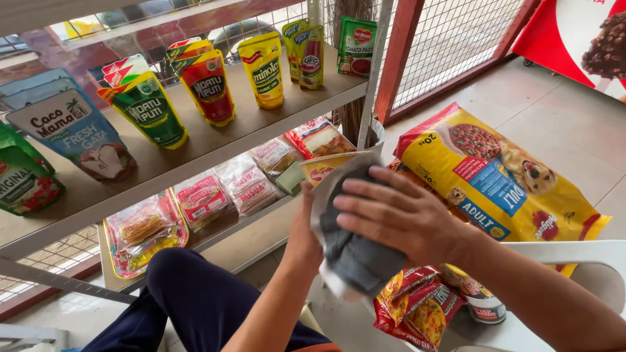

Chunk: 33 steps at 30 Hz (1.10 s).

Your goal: Wiping down instant noodle cups with a cleaning cloth and organizing them on grocery shelves.

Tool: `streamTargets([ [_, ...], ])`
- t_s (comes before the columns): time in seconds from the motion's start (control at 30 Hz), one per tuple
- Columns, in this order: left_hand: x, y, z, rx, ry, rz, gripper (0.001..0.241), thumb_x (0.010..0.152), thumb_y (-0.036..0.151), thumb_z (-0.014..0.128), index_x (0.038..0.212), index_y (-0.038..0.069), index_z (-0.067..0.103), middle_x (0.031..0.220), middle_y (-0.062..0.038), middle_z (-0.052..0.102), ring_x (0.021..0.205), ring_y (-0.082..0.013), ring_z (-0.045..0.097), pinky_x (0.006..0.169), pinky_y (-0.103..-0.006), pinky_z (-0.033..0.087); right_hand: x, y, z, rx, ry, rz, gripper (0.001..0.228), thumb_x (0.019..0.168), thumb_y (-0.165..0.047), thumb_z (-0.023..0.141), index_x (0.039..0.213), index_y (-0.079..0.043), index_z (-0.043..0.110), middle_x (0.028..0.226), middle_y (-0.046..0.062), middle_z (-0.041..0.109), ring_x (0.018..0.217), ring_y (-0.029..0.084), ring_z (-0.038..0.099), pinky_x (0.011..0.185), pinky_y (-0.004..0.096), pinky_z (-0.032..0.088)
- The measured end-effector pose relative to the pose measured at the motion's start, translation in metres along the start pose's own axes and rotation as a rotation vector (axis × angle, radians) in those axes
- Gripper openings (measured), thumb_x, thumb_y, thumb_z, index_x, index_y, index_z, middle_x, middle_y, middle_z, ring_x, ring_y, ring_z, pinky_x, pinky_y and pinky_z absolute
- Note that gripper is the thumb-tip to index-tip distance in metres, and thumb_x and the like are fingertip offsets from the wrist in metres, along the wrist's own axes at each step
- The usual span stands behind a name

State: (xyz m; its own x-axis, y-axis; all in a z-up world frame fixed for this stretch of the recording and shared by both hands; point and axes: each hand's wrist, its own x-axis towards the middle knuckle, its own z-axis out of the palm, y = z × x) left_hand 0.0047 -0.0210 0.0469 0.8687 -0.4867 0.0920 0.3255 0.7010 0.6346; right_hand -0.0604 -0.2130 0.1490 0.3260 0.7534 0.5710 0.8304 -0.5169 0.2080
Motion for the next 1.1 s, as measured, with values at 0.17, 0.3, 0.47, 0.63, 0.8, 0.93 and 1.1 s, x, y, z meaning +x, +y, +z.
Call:
streamTargets([
  [0.17, 0.002, 0.0, 0.017, -0.041, 0.031, -0.036, 0.074, 0.1, 0.061, 0.044, 0.147, 0.004, 0.048, 0.141, -0.012, 0.061, 0.124, -0.0219, 0.062, 0.106, -0.0398, 0.052, 0.008, 0.005, -0.003, 0.056, 0.151, 0.154, 0.063, 0.093, -0.041, 0.075, 0.14, -0.006, 0.055, 0.149, 0.012, 0.054, 0.146, 0.036, 0.047, 0.125, 0.055, 0.033],
  [0.3, 0.013, -0.002, 0.001, -0.071, 0.012, -0.025, 0.075, 0.102, 0.062, 0.042, 0.146, 0.001, 0.049, 0.138, -0.014, 0.063, 0.121, -0.0227, 0.063, 0.104, -0.0383, 0.052, 0.004, -0.005, 0.0, 0.075, 0.012, 0.092, 0.058, 0.088, -0.03, 0.073, 0.139, -0.008, 0.058, 0.15, 0.013, 0.055, 0.144, 0.035, 0.049, 0.123, 0.057, 0.032],
  [0.47, 0.007, -0.005, 0.014, -0.104, -0.075, 0.04, 0.06, 0.109, 0.049, 0.042, 0.148, 0.004, 0.048, 0.139, -0.011, 0.062, 0.123, -0.0205, 0.061, 0.107, -0.0358, 0.049, -0.007, 0.007, -0.001, -0.055, -0.032, -0.019, 0.051, 0.091, -0.021, 0.07, 0.14, -0.012, 0.059, 0.149, 0.007, 0.057, 0.144, 0.026, 0.052, 0.124, 0.054, 0.036],
  [0.63, 0.013, -0.017, 0.024, -0.04, -0.083, 0.073, 0.056, 0.111, 0.046, 0.037, 0.149, 0.007, 0.046, 0.14, -0.009, 0.06, 0.126, -0.0191, 0.06, 0.109, -0.0379, 0.049, -0.001, 0.022, -0.032, -0.106, -0.033, 0.065, 0.056, 0.087, -0.022, 0.072, 0.139, -0.007, 0.056, 0.148, 0.012, 0.054, 0.143, 0.033, 0.048, 0.122, 0.057, 0.035],
  [0.8, 0.014, -0.017, 0.039, 0.022, -0.125, 0.101, 0.057, 0.112, 0.048, 0.036, 0.151, 0.007, 0.044, 0.144, -0.009, 0.058, 0.131, -0.0187, 0.057, 0.111, -0.038, 0.046, -0.006, 0.012, -0.04, -0.033, -0.071, 0.148, 0.068, 0.081, -0.028, 0.076, 0.14, -0.004, 0.054, 0.15, 0.016, 0.052, 0.142, 0.037, 0.046, 0.119, 0.057, 0.036],
  [0.93, 0.013, -0.016, 0.044, -0.025, -0.107, 0.078, 0.058, 0.109, 0.049, 0.037, 0.152, 0.01, 0.042, 0.146, -0.007, 0.056, 0.133, -0.0182, 0.056, 0.112, -0.038, 0.046, -0.01, 0.023, -0.034, -0.051, -0.036, 0.144, 0.071, 0.08, -0.03, 0.078, 0.142, -0.006, 0.053, 0.151, 0.014, 0.052, 0.145, 0.035, 0.045, 0.123, 0.058, 0.033],
  [1.1, 0.02, -0.017, 0.037, -0.072, -0.122, 0.067, 0.06, 0.109, 0.05, 0.038, 0.152, 0.008, 0.042, 0.146, -0.009, 0.056, 0.132, -0.0203, 0.057, 0.113, -0.0397, 0.046, -0.009, 0.022, -0.021, 0.0, 0.089, 0.193, 0.079, 0.08, -0.042, 0.079, 0.145, -0.008, 0.05, 0.154, 0.013, 0.047, 0.148, 0.036, 0.04, 0.125, 0.056, 0.03],
])
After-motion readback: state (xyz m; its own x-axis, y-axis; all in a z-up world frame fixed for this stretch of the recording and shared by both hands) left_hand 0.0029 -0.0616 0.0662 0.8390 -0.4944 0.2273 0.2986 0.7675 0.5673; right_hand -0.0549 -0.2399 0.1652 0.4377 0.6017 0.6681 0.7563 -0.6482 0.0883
